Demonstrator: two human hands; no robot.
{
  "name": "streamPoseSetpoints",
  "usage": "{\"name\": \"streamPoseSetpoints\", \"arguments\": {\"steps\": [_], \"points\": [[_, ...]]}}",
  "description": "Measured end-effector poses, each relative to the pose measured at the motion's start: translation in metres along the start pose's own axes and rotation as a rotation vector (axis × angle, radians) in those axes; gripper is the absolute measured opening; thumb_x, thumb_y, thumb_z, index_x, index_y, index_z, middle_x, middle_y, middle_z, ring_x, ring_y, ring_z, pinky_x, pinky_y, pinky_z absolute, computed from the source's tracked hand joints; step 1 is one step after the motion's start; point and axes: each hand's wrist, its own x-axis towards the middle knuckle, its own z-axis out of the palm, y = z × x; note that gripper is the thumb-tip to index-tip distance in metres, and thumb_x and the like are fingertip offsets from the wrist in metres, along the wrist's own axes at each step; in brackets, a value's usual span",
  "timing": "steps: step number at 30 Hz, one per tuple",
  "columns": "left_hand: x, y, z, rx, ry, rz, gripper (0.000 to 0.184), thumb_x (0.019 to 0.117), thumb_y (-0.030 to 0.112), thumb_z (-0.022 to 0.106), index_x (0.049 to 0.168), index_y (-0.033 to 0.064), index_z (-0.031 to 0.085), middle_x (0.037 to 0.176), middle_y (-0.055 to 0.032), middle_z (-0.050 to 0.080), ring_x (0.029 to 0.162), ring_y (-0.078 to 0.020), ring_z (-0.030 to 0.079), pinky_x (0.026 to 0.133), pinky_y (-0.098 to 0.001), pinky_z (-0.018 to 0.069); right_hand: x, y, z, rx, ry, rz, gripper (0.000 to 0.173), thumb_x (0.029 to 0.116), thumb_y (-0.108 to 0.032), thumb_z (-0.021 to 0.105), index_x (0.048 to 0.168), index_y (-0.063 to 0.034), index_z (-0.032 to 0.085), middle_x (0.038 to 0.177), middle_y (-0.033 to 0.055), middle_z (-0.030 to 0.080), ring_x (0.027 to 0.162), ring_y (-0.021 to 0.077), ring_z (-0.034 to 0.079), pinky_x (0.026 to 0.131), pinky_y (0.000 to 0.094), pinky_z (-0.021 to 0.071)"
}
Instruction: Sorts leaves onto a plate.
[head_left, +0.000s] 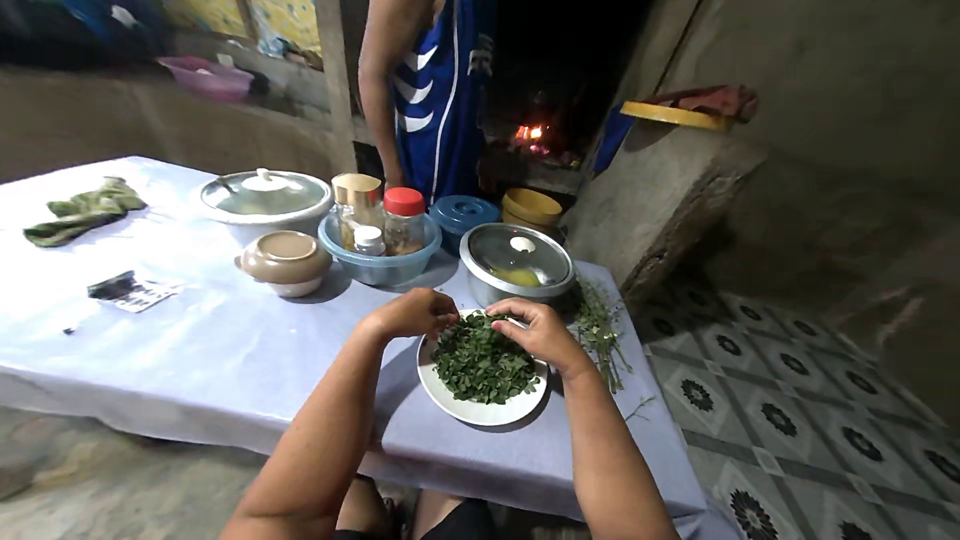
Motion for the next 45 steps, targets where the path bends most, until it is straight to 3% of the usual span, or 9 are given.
{"name": "streamPoseSetpoints", "arguments": {"steps": [11,17,21,25,29,32,35,40,45], "points": [[0.001,0.001,-0.001,0.009,0.001,-0.022,0.016,0.1033,0.017,0.062,0.108,0.0044,0.071,0.090,-0.0079,0.072,0.074,-0.0148,0.070,0.073,-0.0363,0.0615,-0.001,0.004,-0.010,-0.072,0.053,-0.025,0.010,0.0944,-0.009,0.072,0.099,-0.0003,0.076,0.121,0.0108,0.071,0.117,0.0156,0.066,0.100,0.0333,0.0560],[0.001,0.003,0.000,0.014,0.006,-0.042,0.017,0.1038,0.017,0.061,0.109,0.0049,0.071,0.090,-0.0079,0.072,0.072,-0.0147,0.070,0.072,-0.0361,0.0614,-0.002,0.005,-0.013,-0.236,-0.088,0.078,0.012,0.0974,-0.011,0.067,0.098,-0.0021,0.075,0.125,0.0092,0.069,0.120,0.0148,0.064,0.104,0.0344,0.0524],[0.000,0.003,0.000,0.021,0.014,-0.041,0.018,0.1037,0.018,0.062,0.109,0.0048,0.072,0.091,-0.0086,0.072,0.074,-0.0166,0.071,0.074,-0.0383,0.0613,-0.006,0.004,-0.027,-0.425,-0.279,0.258,0.018,0.0988,-0.017,0.067,0.107,-0.0033,0.073,0.121,0.0117,0.069,0.116,0.0222,0.065,0.103,0.0437,0.0511],[0.000,0.004,-0.001,0.046,0.010,-0.057,0.017,0.1033,0.019,0.062,0.109,0.0060,0.072,0.089,-0.0080,0.072,0.073,-0.0158,0.070,0.074,-0.0384,0.0605,-0.009,-0.001,-0.035,-0.507,-0.391,0.427,0.038,0.0923,-0.031,0.077,0.116,-0.0018,0.071,0.124,0.0175,0.066,0.117,0.0322,0.062,0.103,0.0543,0.0481],[0.000,0.002,0.000,0.070,0.013,-0.038,0.017,0.1031,0.018,0.063,0.109,0.0065,0.073,0.088,-0.0080,0.073,0.074,-0.0171,0.070,0.076,-0.0408,0.0605,-0.006,0.001,-0.024,-0.648,-0.492,0.475,0.035,0.0923,-0.031,0.076,0.112,-0.0013,0.072,0.129,0.0177,0.064,0.122,0.0349,0.060,0.104,0.0617,0.0449],[-0.001,0.003,0.001,0.076,0.015,-0.042,0.017,0.1029,0.019,0.063,0.109,0.0070,0.073,0.086,-0.0076,0.072,0.072,-0.0161,0.069,0.073,-0.0394,0.0600,0.001,0.003,-0.011,-0.652,-0.503,0.388,0.025,0.0975,-0.021,0.067,0.107,0.0005,0.072,0.138,0.0162,0.062,0.131,0.0314,0.056,0.110,0.0570,0.0423],[0.001,0.006,0.003,0.087,0.005,-0.061,0.018,0.1034,0.020,0.063,0.110,0.0067,0.073,0.088,-0.0085,0.072,0.072,-0.0168,0.069,0.073,-0.0398,0.0600,0.001,0.000,-0.007,-0.545,-0.426,0.291,0.025,0.1001,-0.023,0.066,0.107,0.0002,0.072,0.143,0.0142,0.059,0.133,0.0263,0.056,0.112,0.0486,0.0434],[0.002,0.004,0.004,0.060,-0.010,-0.042,0.019,0.1038,0.021,0.062,0.110,0.0062,0.072,0.091,-0.0091,0.071,0.074,-0.0176,0.069,0.074,-0.0410,0.0602,-0.005,-0.006,-0.014,-0.331,-0.189,0.165,0.019,0.0980,-0.018,0.068,0.098,-0.0005,0.074,0.136,0.0105,0.063,0.126,0.0186,0.060,0.108,0.0390,0.0492],[0.001,0.011,0.005,-0.014,-0.005,-0.004,0.020,0.1045,0.024,0.061,0.108,0.0078,0.072,0.092,-0.0071,0.072,0.074,-0.0155,0.069,0.070,-0.0374,0.0593,-0.006,-0.006,-0.016,-0.242,-0.105,0.130,0.017,0.0975,-0.016,0.069,0.098,0.0006,0.074,0.135,0.0115,0.064,0.127,0.0172,0.060,0.108,0.0367,0.0497]]}}
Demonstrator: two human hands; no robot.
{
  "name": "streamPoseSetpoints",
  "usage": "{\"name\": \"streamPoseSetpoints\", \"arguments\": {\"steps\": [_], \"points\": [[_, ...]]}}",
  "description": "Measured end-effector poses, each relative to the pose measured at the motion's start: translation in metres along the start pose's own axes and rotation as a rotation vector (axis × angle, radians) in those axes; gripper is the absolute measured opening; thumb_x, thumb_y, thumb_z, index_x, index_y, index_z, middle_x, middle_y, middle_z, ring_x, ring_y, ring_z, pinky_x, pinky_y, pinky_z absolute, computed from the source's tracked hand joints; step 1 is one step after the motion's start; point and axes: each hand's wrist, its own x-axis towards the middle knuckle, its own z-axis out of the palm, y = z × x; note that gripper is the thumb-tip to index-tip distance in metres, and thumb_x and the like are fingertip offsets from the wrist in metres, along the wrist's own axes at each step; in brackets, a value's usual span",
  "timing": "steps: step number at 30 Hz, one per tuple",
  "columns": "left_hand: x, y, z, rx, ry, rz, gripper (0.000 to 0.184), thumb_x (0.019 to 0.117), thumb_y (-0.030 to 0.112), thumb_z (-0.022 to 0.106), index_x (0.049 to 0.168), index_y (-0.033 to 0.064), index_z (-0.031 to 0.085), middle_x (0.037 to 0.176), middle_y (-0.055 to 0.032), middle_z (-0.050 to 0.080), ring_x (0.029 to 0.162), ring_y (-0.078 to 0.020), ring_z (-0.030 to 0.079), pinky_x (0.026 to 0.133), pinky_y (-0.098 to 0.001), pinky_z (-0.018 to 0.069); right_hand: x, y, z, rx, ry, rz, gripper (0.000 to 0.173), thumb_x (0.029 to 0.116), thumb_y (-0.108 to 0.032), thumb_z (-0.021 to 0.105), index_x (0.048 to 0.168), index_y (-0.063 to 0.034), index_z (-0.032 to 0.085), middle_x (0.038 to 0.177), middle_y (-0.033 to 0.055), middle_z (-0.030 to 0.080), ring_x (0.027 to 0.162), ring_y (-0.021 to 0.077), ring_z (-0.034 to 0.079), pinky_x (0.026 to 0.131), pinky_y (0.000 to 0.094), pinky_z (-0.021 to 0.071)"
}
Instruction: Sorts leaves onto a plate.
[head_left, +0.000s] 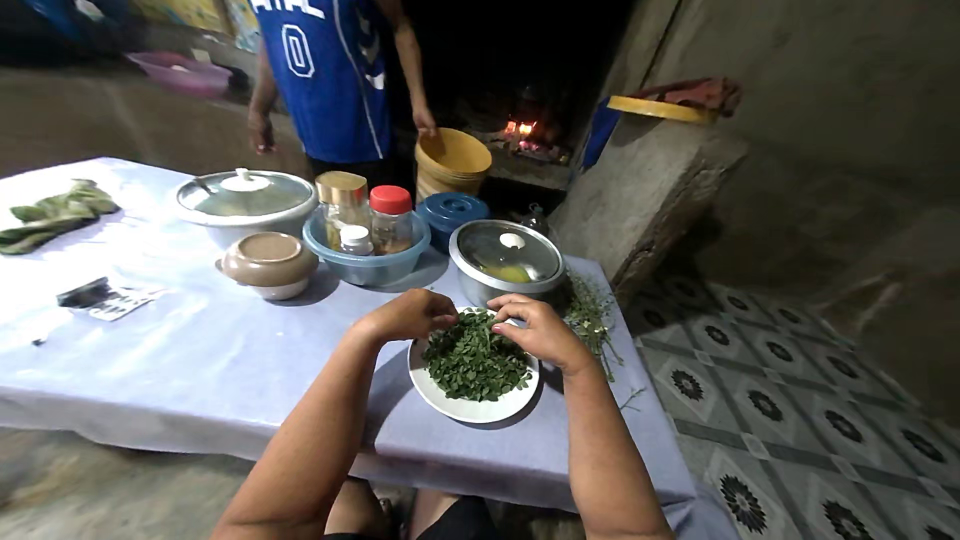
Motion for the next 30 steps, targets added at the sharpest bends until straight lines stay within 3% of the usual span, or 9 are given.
{"name": "streamPoseSetpoints", "arguments": {"steps": [5,10,14,17,19,23,30], "points": [[0.000,0.007,0.005,-0.126,0.027,0.125,0.020,0.1036,0.026,0.062,0.106,0.0112,0.074,0.090,-0.0008,0.073,0.072,-0.0073,0.066,0.064,-0.0283,0.0554,0.003,0.002,0.006,0.043,0.042,-0.002,0.017,0.0965,-0.015,0.070,0.096,0.0017,0.073,0.131,0.0120,0.066,0.126,0.0172,0.061,0.108,0.0365,0.0498],[0.000,0.016,0.010,-0.202,0.067,0.188,0.022,0.1059,0.023,0.056,0.107,0.0102,0.074,0.092,-0.0002,0.072,0.073,-0.0053,0.064,0.062,-0.0247,0.0526,0.005,0.003,0.010,0.043,0.042,0.010,0.017,0.0968,-0.015,0.069,0.096,0.0016,0.073,0.129,0.0122,0.067,0.123,0.0177,0.062,0.106,0.0378,0.0509],[0.003,0.009,0.011,-0.177,0.029,0.168,0.019,0.1045,0.022,0.059,0.111,0.0095,0.072,0.097,-0.0017,0.071,0.080,-0.0075,0.064,0.071,-0.0285,0.0541,0.005,0.002,0.010,0.079,0.039,0.003,0.016,0.0984,-0.012,0.066,0.098,0.0021,0.073,0.129,0.0122,0.067,0.122,0.0172,0.063,0.104,0.0365,0.0521],[0.004,0.008,0.012,-0.240,-0.052,0.173,0.020,0.0990,0.016,0.067,0.116,0.0060,0.069,0.110,-0.0048,0.071,0.096,-0.0115,0.068,0.085,-0.0326,0.0577,0.005,0.001,0.010,0.149,0.054,0.004,0.014,0.0978,-0.009,0.066,0.099,0.0028,0.073,0.129,0.0124,0.067,0.123,0.0168,0.062,0.106,0.0359,0.0512],[0.003,0.011,0.013,-0.298,-0.070,0.164,0.023,0.0961,0.015,0.071,0.117,0.0051,0.069,0.110,-0.0046,0.071,0.097,-0.0116,0.068,0.088,-0.0322,0.0577,0.005,0.002,0.010,0.177,0.068,-0.001,0.012,0.0976,-0.008,0.066,0.099,0.0022,0.073,0.129,0.0117,0.068,0.123,0.0157,0.062,0.105,0.0351,0.0517],[0.002,0.014,0.013,-0.360,-0.040,0.176,0.017,0.0967,0.016,0.070,0.110,0.0055,0.070,0.100,-0.0022,0.071,0.088,-0.0076,0.067,0.081,-0.0280,0.0566,0.006,0.003,0.010,0.192,0.081,-0.001,0.014,0.0979,-0.009,0.066,0.100,0.0023,0.073,0.129,0.0119,0.067,0.122,0.0157,0.063,0.105,0.0352,0.0519],[0.002,0.009,0.011,-0.419,0.031,0.195,0.008,0.0967,0.013,0.068,0.099,0.0063,0.071,0.108,-0.0041,0.072,0.091,-0.0107,0.067,0.081,-0.0299,0.0568,0.005,0.001,0.011,0.171,0.050,0.024,0.014,0.0977,-0.009,0.067,0.102,0.0023,0.073,0.130,0.0128,0.067,0.123,0.0170,0.062,0.105,0.0357,0.0517]]}}
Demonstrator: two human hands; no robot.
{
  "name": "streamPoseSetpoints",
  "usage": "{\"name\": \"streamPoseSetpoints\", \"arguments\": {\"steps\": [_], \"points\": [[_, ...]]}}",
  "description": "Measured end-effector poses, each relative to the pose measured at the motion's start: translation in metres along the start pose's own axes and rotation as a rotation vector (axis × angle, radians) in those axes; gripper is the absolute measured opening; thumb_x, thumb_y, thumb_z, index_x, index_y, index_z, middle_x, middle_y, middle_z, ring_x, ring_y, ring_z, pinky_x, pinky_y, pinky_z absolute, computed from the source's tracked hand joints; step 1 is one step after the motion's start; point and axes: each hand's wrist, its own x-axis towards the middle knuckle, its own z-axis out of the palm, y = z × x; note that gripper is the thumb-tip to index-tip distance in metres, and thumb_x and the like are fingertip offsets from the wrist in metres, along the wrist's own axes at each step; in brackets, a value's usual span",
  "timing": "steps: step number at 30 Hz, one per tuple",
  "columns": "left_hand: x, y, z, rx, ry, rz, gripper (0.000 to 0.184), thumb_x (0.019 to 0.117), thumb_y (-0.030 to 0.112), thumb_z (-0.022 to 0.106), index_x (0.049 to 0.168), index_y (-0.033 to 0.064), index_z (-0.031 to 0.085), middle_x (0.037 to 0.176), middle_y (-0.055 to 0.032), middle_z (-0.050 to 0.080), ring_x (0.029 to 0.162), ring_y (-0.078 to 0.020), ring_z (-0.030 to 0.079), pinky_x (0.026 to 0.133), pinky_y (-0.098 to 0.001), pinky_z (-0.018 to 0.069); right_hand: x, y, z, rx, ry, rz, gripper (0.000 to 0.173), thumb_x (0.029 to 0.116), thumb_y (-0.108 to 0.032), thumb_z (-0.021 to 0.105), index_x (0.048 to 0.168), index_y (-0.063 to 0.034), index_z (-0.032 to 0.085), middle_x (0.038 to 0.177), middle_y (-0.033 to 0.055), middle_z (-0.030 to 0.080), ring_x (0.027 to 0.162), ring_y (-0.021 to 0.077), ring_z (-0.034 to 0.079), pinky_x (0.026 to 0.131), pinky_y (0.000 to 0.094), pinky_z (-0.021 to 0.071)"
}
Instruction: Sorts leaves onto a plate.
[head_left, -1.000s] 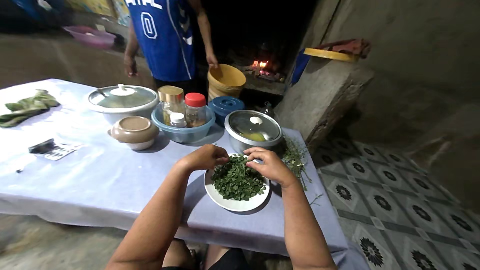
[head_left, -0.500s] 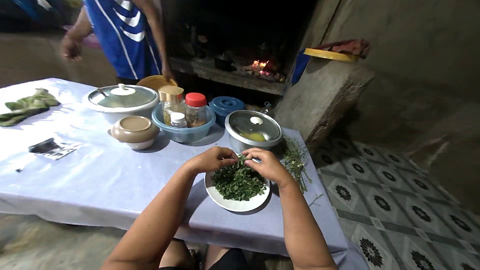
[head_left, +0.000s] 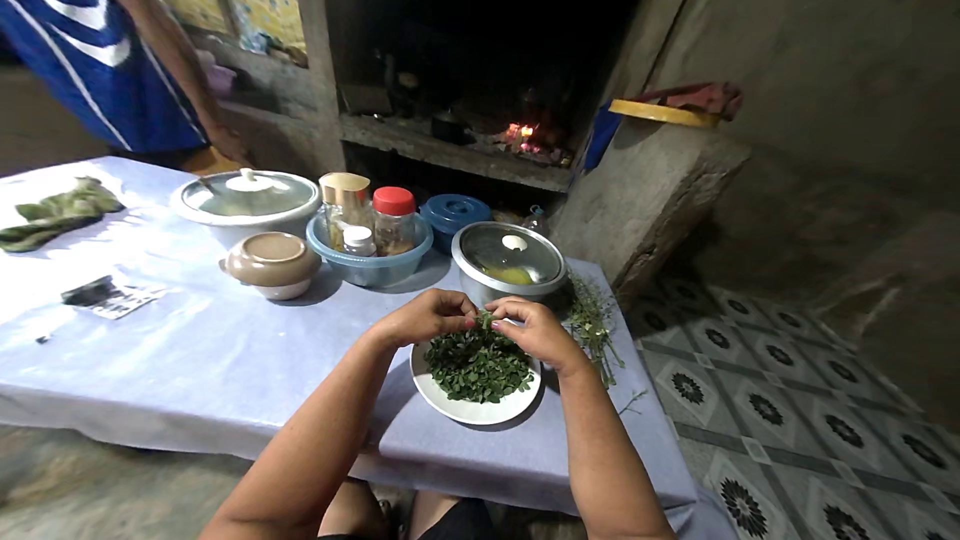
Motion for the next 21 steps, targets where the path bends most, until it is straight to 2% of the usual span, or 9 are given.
{"name": "streamPoseSetpoints", "arguments": {"steps": [4,7,11,13,15,18,21], "points": [[0.000,0.000,-0.002,-0.008,0.014,0.000,0.006,0.0969,0.012,0.068,0.098,0.0062,0.071,0.108,-0.0046,0.072,0.091,-0.0116,0.068,0.080,-0.0303,0.0571,0.003,0.007,0.002,-0.019,-0.041,0.039,0.030,0.0941,-0.012,0.073,0.122,-0.0013,0.069,0.128,0.0131,0.066,0.117,0.0203,0.065,0.103,0.0385,0.0537],[0.000,-0.001,-0.001,0.022,0.013,-0.006,0.007,0.0967,0.014,0.069,0.098,0.0071,0.072,0.105,-0.0033,0.072,0.089,-0.0101,0.067,0.080,-0.0295,0.0568,0.003,0.005,0.005,-0.020,-0.021,0.032,0.039,0.0922,-0.012,0.075,0.129,-0.0038,0.066,0.128,0.0132,0.066,0.116,0.0217,0.065,0.102,0.0409,0.0541],[0.001,0.001,0.001,0.060,0.001,-0.032,0.009,0.0972,0.015,0.070,0.100,0.0075,0.072,0.098,-0.0018,0.072,0.082,-0.0079,0.066,0.075,-0.0276,0.0558,0.004,0.002,0.014,-0.053,0.056,-0.046,0.037,0.0902,-0.019,0.079,0.122,-0.0031,0.069,0.130,0.0111,0.066,0.120,0.0192,0.063,0.104,0.0397,0.0531],[0.000,0.004,0.003,0.078,0.010,-0.050,0.009,0.0969,0.016,0.070,0.100,0.0077,0.071,0.088,0.0002,0.070,0.076,-0.0057,0.063,0.071,-0.0259,0.0533,0.005,0.001,0.020,-0.112,0.078,-0.063,0.030,0.0904,-0.020,0.079,0.113,-0.0027,0.072,0.133,0.0117,0.065,0.127,0.0198,0.060,0.108,0.0407,0.0509],[0.000,0.005,0.003,0.086,0.008,-0.059,0.009,0.0969,0.016,0.070,0.100,0.0076,0.071,0.085,0.0005,0.069,0.073,-0.0054,0.062,0.069,-0.0254,0.0524,0.006,0.000,0.024,-0.153,0.078,-0.061,0.022,0.0932,-0.018,0.075,0.108,-0.0020,0.072,0.136,0.0120,0.064,0.129,0.0197,0.059,0.109,0.0400,0.0500],[0.000,0.002,0.001,0.081,0.008,-0.040,0.009,0.0973,0.016,0.070,0.099,0.0079,0.072,0.084,0.0006,0.069,0.072,-0.0053,0.062,0.067,-0.0243,0.0517,0.007,-0.001,0.026,-0.162,0.080,-0.042,0.016,0.0965,-0.013,0.069,0.106,-0.0002,0.072,0.135,0.0123,0.064,0.128,0.0195,0.059,0.109,0.0386,0.0497],[0.000,-0.001,-0.001,0.064,0.007,-0.004,0.009,0.0982,0.014,0.067,0.100,0.0071,0.072,0.093,-0.0014,0.071,0.079,-0.0072,0.064,0.072,-0.0266,0.0543,0.006,-0.001,0.023,-0.109,0.120,-0.041,0.013,0.0961,-0.011,0.068,0.101,-0.0007,0.074,0.131,0.0115,0.066,0.125,0.0183,0.061,0.107,0.0378,0.0508]]}}
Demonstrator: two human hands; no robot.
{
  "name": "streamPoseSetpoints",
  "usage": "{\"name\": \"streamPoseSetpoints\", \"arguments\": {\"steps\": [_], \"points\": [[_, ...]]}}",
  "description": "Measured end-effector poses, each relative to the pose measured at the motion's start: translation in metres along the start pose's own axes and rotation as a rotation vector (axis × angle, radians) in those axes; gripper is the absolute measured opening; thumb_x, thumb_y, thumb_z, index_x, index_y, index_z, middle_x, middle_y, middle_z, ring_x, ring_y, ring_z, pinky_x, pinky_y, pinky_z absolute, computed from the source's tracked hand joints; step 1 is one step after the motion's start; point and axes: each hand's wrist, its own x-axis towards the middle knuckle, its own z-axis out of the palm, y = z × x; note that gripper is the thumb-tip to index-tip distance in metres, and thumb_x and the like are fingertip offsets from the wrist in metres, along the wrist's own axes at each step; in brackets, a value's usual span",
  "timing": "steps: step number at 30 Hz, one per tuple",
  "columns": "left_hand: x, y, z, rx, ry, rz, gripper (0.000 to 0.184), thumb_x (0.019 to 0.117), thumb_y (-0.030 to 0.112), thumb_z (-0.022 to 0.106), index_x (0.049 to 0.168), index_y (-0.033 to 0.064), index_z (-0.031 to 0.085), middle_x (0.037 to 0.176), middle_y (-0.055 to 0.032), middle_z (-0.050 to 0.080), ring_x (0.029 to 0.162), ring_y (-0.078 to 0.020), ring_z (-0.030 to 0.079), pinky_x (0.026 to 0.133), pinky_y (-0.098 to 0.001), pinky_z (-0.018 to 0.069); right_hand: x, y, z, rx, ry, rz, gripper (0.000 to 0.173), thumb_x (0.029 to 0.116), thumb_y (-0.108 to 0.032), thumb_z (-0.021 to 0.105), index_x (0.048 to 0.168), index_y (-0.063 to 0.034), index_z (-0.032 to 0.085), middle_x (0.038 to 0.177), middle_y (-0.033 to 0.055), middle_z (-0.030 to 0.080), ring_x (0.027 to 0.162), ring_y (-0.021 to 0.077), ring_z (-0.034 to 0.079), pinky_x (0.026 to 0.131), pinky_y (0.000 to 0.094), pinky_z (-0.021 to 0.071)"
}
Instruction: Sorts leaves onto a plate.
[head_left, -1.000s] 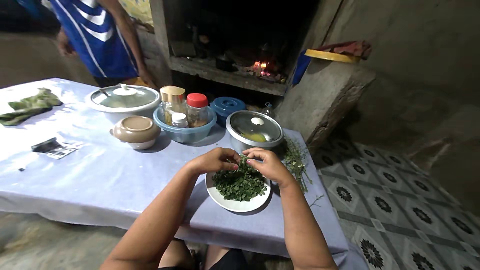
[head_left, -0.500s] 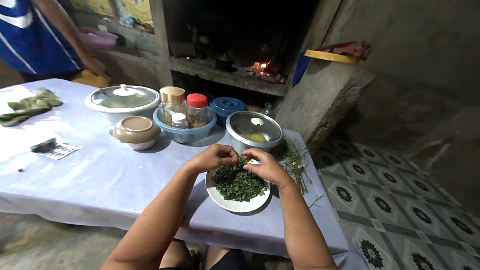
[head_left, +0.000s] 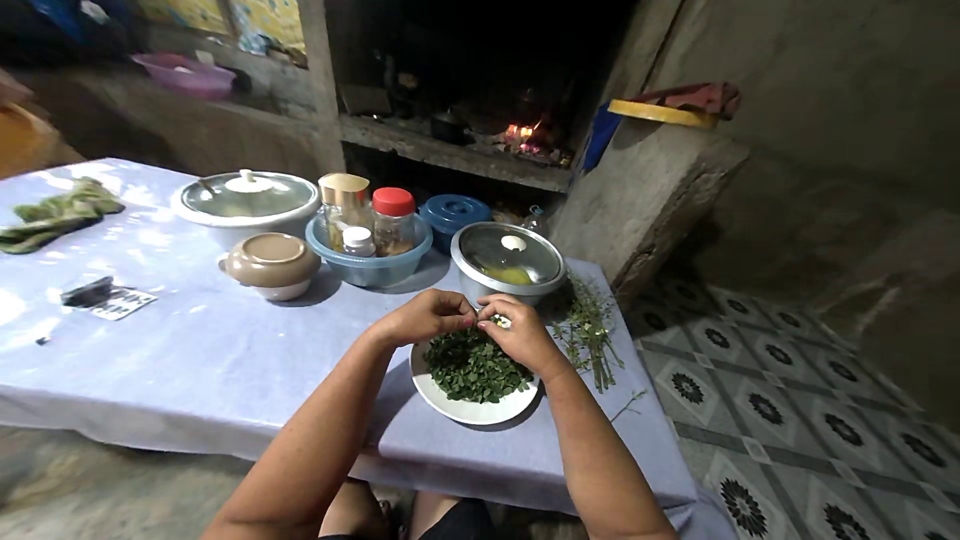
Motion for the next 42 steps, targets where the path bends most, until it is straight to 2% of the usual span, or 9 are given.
{"name": "streamPoseSetpoints", "arguments": {"steps": [8,14,16,20,22,28,34,38,42], "points": [[-0.002,0.005,0.001,0.013,0.019,0.012,0.017,0.1029,0.017,0.060,0.101,0.0064,0.072,0.094,-0.0011,0.072,0.082,-0.0069,0.065,0.076,-0.0268,0.0550,0.000,-0.001,-0.005,0.115,0.070,0.013,0.011,0.0961,-0.007,0.068,0.100,0.0014,0.073,0.126,0.0129,0.068,0.116,0.0170,0.066,0.100,0.0338,0.0557],[-0.001,0.009,0.004,-0.017,0.026,0.004,0.029,0.1079,0.023,0.048,0.102,0.0046,0.070,0.099,-0.0029,0.073,0.091,-0.0106,0.069,0.084,-0.0306,0.0569,0.001,0.001,-0.002,0.137,0.106,0.005,0.011,0.0963,-0.006,0.068,0.102,0.0025,0.072,0.123,0.0138,0.069,0.112,0.0168,0.068,0.098,0.0332,0.0567],[-0.001,0.008,0.005,-0.031,0.019,-0.001,0.027,0.1073,0.023,0.051,0.104,0.0048,0.070,0.101,-0.0026,0.073,0.091,-0.0095,0.069,0.084,-0.0294,0.0575,0.001,0.001,-0.002,0.129,0.117,0.015,0.012,0.0963,-0.007,0.068,0.102,0.0022,0.072,0.123,0.0136,0.069,0.111,0.0169,0.068,0.097,0.0333,0.0567],[0.001,0.002,0.006,-0.045,0.030,0.007,0.016,0.0993,0.021,0.067,0.105,0.0069,0.070,0.093,-0.0014,0.071,0.082,-0.0073,0.065,0.076,-0.0267,0.0550,0.002,0.002,0.001,0.126,0.128,0.026,0.012,0.0957,-0.007,0.069,0.101,0.0028,0.072,0.122,0.0146,0.069,0.109,0.0182,0.069,0.096,0.0341,0.0572],[0.002,0.003,0.007,-0.053,0.036,-0.005,0.014,0.0975,0.018,0.070,0.106,0.0066,0.069,0.094,-0.0022,0.070,0.085,-0.0089,0.066,0.080,-0.0296,0.0563,0.002,0.003,0.003,0.118,0.116,0.028,0.014,0.0958,-0.008,0.069,0.102,0.0035,0.072,0.122,0.0151,0.069,0.108,0.0188,0.069,0.096,0.0348,0.0572],[0.001,0.005,0.005,-0.079,0.107,0.010,0.011,0.1022,0.012,0.061,0.102,0.0034,0.067,0.093,-0.0058,0.071,0.083,-0.0123,0.068,0.079,-0.0311,0.0573,0.002,0.002,0.005,0.104,0.095,0.040,0.013,0.0957,-0.009,0.069,0.101,0.0030,0.072,0.120,0.0143,0.070,0.110,0.0181,0.068,0.099,0.0343,0.0563],[0.000,0.002,0.003,-0.081,0.114,0.034,0.013,0.1024,0.015,0.060,0.102,0.0051,0.069,0.093,-0.0053,0.070,0.081,-0.0128,0.067,0.077,-0.0315,0.0572,0.003,0.005,0.006,0.107,0.062,0.052,0.015,0.0957,-0.011,0.070,0.104,0.0013,0.072,0.118,0.0130,0.070,0.107,0.0174,0.069,0.096,0.0341,0.0571],[0.001,0.001,0.004,-0.010,0.133,0.057,0.011,0.1011,0.015,0.063,0.101,0.0072,0.071,0.089,-0.0019,0.069,0.077,-0.0089,0.064,0.071,-0.0276,0.0545,0.003,0.000,0.010,0.192,0.044,0.095,0.035,0.0904,-0.008,0.077,0.122,0.0010,0.064,0.118,0.0138,0.069,0.103,0.0198,0.071,0.094,0.0364,0.0595],[0.002,0.002,0.006,0.037,0.131,0.034,0.009,0.0993,0.015,0.067,0.100,0.0078,0.072,0.093,-0.0016,0.072,0.079,-0.0080,0.066,0.073,-0.0283,0.0559,0.004,0.003,0.020,0.159,0.129,0.058,0.047,0.0855,-0.017,0.084,0.122,0.0020,0.061,0.115,0.0154,0.068,0.103,0.0210,0.070,0.093,0.0374,0.0597]]}}
